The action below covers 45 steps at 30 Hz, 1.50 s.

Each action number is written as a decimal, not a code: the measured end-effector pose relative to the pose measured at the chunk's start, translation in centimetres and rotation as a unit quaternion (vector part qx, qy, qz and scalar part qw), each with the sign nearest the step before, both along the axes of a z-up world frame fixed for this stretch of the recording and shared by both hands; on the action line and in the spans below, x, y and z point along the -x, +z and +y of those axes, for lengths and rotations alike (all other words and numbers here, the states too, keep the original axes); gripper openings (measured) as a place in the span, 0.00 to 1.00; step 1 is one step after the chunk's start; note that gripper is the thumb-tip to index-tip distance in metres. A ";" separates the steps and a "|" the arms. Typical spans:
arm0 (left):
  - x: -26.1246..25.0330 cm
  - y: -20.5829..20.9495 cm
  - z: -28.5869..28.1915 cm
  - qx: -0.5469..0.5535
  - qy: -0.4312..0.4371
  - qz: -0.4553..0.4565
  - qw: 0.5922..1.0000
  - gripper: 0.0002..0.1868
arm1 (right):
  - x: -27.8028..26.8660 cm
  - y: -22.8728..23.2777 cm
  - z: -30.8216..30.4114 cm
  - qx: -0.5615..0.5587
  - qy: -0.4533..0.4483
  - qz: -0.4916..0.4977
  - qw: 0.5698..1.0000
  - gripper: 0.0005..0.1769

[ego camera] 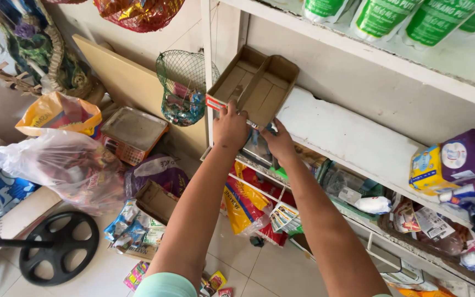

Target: Wiping down shelves and various packaged grocery items with a cleaning cloth.

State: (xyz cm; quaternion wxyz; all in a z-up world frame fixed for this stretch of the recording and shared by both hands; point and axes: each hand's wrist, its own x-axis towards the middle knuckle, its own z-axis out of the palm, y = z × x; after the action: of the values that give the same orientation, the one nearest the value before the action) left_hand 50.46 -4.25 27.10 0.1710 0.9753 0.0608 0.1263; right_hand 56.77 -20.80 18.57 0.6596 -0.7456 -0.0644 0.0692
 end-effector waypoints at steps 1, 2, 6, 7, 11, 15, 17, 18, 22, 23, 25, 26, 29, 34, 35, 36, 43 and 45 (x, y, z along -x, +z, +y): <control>0.2 0.1 0.2 -0.001 0.003 0.004 1.000 0.19 | -0.2 -0.3 0.0 -0.001 0.003 0.004 1.000 0.35; 0.4 0.1 0.3 0.004 -0.003 0.004 1.000 0.20 | -0.4 -0.7 -0.1 -0.021 0.004 -0.020 1.000 0.36; 0.8 -0.7 0.3 0.004 -0.029 0.010 1.000 0.25 | 0.5 -0.2 -0.2 -0.016 -0.017 -0.045 0.999 0.35; 0.6 -1.0 0.5 0.003 -0.028 0.011 1.000 0.25 | 0.4 -0.2 0.0 -0.017 -0.016 -0.044 0.999 0.35; 0.2 -1.3 0.7 -0.044 -0.042 -0.007 0.998 0.27 | -0.3 -1.4 0.1 -0.027 -0.047 -0.067 0.996 0.38; 1.3 0.0 0.7 -0.051 -0.049 -0.006 0.997 0.31 | 1.5 0.9 0.9 -0.017 -0.110 -0.050 0.993 0.43; 1.3 -1.0 1.0 -0.050 -0.048 -0.014 0.997 0.31 | 1.7 0.8 0.9 -0.035 -0.121 -0.049 0.991 0.42; 1.3 -1.6 1.0 -0.049 -0.048 -0.021 0.997 0.31 | 1.8 0.8 0.8 -0.053 -0.133 -0.049 0.989 0.42; 2.3 -2.0 0.8 -0.032 -0.045 -0.033 0.998 0.32 | 0.8 -0.6 0.2 -0.025 -0.117 -0.068 0.990 0.39; 2.6 -2.0 0.8 -0.026 -0.044 -0.026 0.998 0.34 | 0.5 -0.6 0.2 -0.047 -0.102 -0.063 0.992 0.39; 3.2 -1.7 0.8 -0.020 -0.041 -0.018 0.999 0.36 | 0.4 -0.3 0.3 -0.068 -0.086 -0.058 0.992 0.39; 3.5 -1.5 0.9 -0.020 -0.042 -0.017 0.999 0.38 | 0.6 0.1 0.2 -0.041 -0.109 -0.063 0.991 0.38; 4.3 -2.2 1.0 -0.007 -0.041 -0.022 0.999 0.39 | 1.7 0.4 -0.5 -0.022 -0.146 -0.072 0.986 0.36; 6.7 -7.1 1.1 0.115 -0.020 -0.044 0.992 0.36 | 4.5 -5.1 -1.6 -0.076 -0.179 -0.120 0.974 0.24; 7.5 -9.4 0.9 0.194 -0.034 -0.059 0.979 0.33 | 6.3 -6.5 -1.6 -0.122 -0.155 -0.072 0.978 0.21; 8.4 -11.8 0.6 0.271 -0.046 -0.076 0.959 0.30 | 8.2 -7.8 -1.6 -0.167 -0.132 -0.024 0.977 0.19; 20.9 -21.9 1.4 0.360 -0.002 0.097 0.928 0.16 | 20.5 -14.0 2.7 -0.323 0.019 0.372 0.870 0.18; 24.6 -27.3 2.1 0.364 0.028 0.124 0.923 0.15 | 23.9 -17.8 2.3 -0.296 -0.009 0.414 0.861 0.17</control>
State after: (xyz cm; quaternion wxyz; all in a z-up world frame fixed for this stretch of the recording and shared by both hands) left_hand 25.89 -2.20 -0.17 0.5020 0.8515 0.1501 -0.0222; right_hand 32.84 -18.50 0.80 0.8157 -0.4189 0.2034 0.3431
